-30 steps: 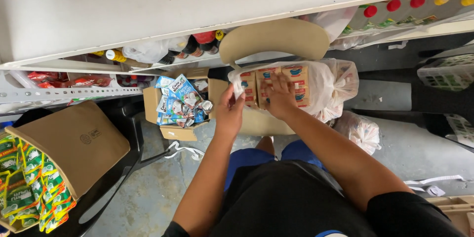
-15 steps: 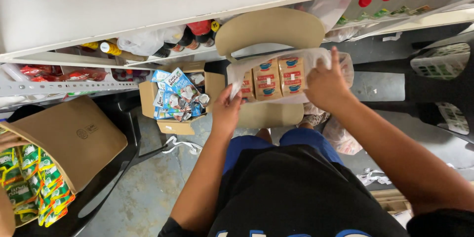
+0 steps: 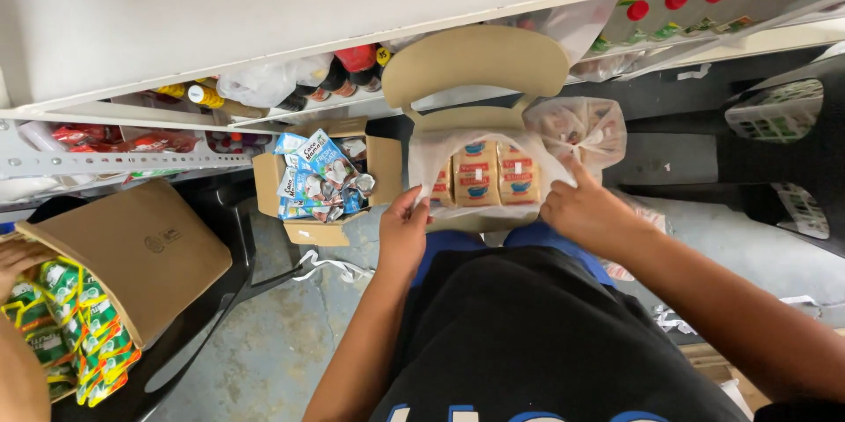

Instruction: Organizing and bagging small packets of sugar on a storage shelf.

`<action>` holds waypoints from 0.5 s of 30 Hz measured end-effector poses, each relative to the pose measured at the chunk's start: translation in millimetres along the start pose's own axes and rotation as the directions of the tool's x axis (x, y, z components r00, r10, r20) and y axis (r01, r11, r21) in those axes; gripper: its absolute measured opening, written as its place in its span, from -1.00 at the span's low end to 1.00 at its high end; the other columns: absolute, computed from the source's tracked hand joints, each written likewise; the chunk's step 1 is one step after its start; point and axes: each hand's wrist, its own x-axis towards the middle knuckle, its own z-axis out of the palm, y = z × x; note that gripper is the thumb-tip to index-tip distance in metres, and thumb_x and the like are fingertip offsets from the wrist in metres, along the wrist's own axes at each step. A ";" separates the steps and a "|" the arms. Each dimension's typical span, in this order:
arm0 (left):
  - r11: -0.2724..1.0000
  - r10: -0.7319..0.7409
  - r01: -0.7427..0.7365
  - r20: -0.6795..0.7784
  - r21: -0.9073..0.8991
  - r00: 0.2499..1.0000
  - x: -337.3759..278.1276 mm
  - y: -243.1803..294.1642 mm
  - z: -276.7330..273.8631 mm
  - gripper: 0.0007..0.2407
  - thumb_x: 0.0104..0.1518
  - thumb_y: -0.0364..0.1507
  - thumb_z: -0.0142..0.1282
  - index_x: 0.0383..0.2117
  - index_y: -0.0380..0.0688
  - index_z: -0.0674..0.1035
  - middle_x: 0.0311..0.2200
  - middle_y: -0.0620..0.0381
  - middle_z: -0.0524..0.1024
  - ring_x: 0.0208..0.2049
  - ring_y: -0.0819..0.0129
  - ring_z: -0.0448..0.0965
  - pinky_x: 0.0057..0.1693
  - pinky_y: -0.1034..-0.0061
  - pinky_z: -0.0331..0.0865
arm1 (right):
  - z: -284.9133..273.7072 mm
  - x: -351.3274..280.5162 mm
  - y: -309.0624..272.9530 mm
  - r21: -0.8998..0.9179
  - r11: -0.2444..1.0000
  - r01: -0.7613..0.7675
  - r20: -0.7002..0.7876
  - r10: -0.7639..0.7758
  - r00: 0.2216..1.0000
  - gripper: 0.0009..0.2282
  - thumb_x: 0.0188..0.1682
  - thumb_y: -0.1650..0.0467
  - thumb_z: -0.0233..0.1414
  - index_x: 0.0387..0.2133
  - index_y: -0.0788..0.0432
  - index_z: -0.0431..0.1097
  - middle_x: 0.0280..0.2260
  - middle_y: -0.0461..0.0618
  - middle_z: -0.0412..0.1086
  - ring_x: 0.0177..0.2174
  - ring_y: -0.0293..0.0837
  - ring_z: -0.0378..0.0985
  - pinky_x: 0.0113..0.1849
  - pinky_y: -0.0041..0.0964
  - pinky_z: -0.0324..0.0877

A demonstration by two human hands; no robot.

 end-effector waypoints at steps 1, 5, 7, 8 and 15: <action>1.000 0.001 -0.001 0.002 0.001 1.000 0.7 6.9 2.3 -0.69 0.22 -0.51 0.13 0.09 -0.31 0.56 -0.29 0.04 0.60 -0.42 0.46 0.52 -0.23 0.59 0.43 | -0.6 1.0 -2.4 0.001 1.000 -0.003 0.000 0.003 1.000 -0.88 -0.15 0.39 0.03 -0.36 0.04 0.47 -0.33 -0.18 0.43 -0.13 -0.12 0.47 0.22 0.33 -0.03; 0.961 0.217 -0.236 0.132 0.147 0.967 11.7 12.7 16.5 -0.63 0.24 -0.48 0.13 0.17 -0.31 0.46 -0.04 -0.01 0.56 -0.12 0.27 0.59 -0.02 0.45 0.47 | 0.5 5.3 -8.8 0.088 0.994 0.069 -0.159 -0.054 0.986 -0.88 -0.13 0.41 0.01 -0.36 0.09 0.46 -0.36 -0.15 0.42 -0.12 -0.12 0.45 0.23 0.20 0.05; 0.888 0.356 -0.394 0.187 0.237 0.916 22.5 18.4 24.0 -0.63 0.27 -0.47 0.17 0.18 -0.35 0.45 0.06 -0.10 0.51 -0.01 0.12 0.55 0.06 0.35 0.45 | 0.1 11.2 -4.5 0.087 0.993 0.078 -0.301 -0.049 0.952 -0.86 -0.17 0.41 0.01 -0.36 0.10 0.46 -0.34 -0.13 0.42 -0.11 -0.11 0.44 0.20 0.16 0.10; 0.806 0.407 -0.479 0.262 0.348 0.875 27.0 26.8 27.2 -0.61 0.20 -0.48 0.16 0.17 -0.33 0.48 0.03 -0.16 0.51 -0.03 0.04 0.57 0.05 0.33 0.46 | -0.7 14.5 -0.2 0.090 0.996 0.004 -0.371 0.029 0.928 -0.83 -0.18 0.41 0.01 -0.33 0.11 0.47 -0.28 -0.11 0.40 -0.09 -0.10 0.43 0.16 0.10 0.15; 0.750 0.171 -0.369 0.377 0.550 0.910 30.2 47.6 55.6 -0.69 0.05 -0.40 0.22 -0.09 -0.28 0.62 -0.22 -0.15 0.65 -0.22 0.08 0.69 -0.05 0.35 0.52 | 25.2 28.1 -8.9 0.413 0.868 -0.276 -0.405 0.446 0.798 -0.74 -0.16 0.40 0.04 -0.17 0.11 0.48 -0.19 -0.02 0.36 -0.09 0.00 0.39 -0.04 -0.09 0.35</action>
